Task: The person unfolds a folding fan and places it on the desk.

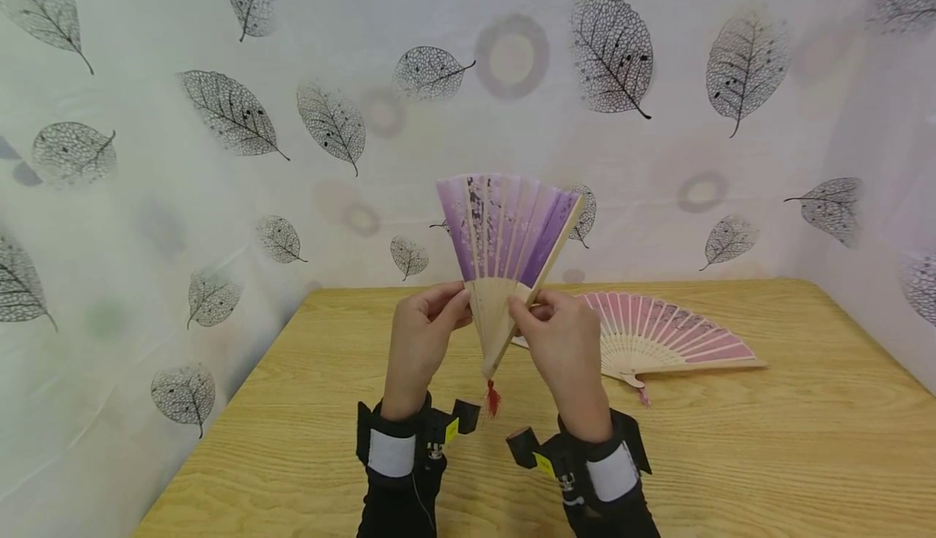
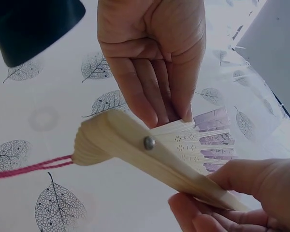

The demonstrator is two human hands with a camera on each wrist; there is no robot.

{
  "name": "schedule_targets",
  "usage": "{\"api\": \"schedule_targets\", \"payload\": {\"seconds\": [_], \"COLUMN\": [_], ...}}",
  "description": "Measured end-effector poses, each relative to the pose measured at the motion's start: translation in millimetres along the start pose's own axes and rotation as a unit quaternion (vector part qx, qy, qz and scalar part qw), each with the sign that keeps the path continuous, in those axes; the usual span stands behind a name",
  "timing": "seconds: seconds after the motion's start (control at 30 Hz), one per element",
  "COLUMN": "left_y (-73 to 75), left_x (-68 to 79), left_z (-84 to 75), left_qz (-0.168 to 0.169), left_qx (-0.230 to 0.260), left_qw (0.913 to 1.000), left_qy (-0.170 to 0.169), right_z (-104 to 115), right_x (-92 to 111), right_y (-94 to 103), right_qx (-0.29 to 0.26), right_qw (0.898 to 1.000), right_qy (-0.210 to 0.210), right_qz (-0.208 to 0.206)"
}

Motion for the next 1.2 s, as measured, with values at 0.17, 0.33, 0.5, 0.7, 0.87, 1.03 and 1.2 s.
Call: {"api": "schedule_targets", "payload": {"seconds": [0.17, 0.33, 0.5, 0.7, 0.87, 1.03, 1.2], "left_y": [3.3, 4.4, 3.8, 4.0, 5.3, 7.1, 7.4], "left_x": [-0.9, -1.8, -2.1, -1.4, -0.6, -0.7, -1.3], "left_z": [1.2, 1.6, 1.8, 1.3, 0.7, 2.6, 2.0], "left_qz": [-0.014, -0.019, -0.02, -0.023, -0.026, -0.034, -0.036], "left_qx": [0.013, 0.014, 0.017, 0.013, 0.019, 0.021, 0.021], "left_qw": [0.9998, 0.9997, 0.9997, 0.9997, 0.9995, 0.9992, 0.9991], "left_qy": [-0.002, -0.001, -0.002, -0.001, 0.002, 0.01, 0.009], "right_z": [0.8, 0.8, 0.3, -0.2, -0.7, -0.8, -1.2], "right_x": [-0.2, -0.8, -1.3, -1.8, -1.4, -1.5, -1.5], "right_y": [0.1, -0.5, -0.5, -0.6, 0.6, 2.4, 2.5], "right_qx": [-0.002, 0.001, 0.004, 0.005, 0.002, 0.003, -0.007], "right_qw": [1.0, 0.999, 0.999, 0.999, 0.999, 0.999, 0.999], "right_qy": [0.012, 0.015, 0.013, 0.015, 0.011, 0.014, 0.022], "right_qz": [-0.026, -0.031, -0.033, -0.035, -0.041, -0.053, -0.044]}}
Point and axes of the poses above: each hand's wrist, its own x-axis away from the middle knuckle, its own y-axis out of the back of the hand, z = x × y, the point moved 5 cm from there along -x, towards the middle knuckle, and after that the axes turned 2 degrees about z, right-handed, at the moved point
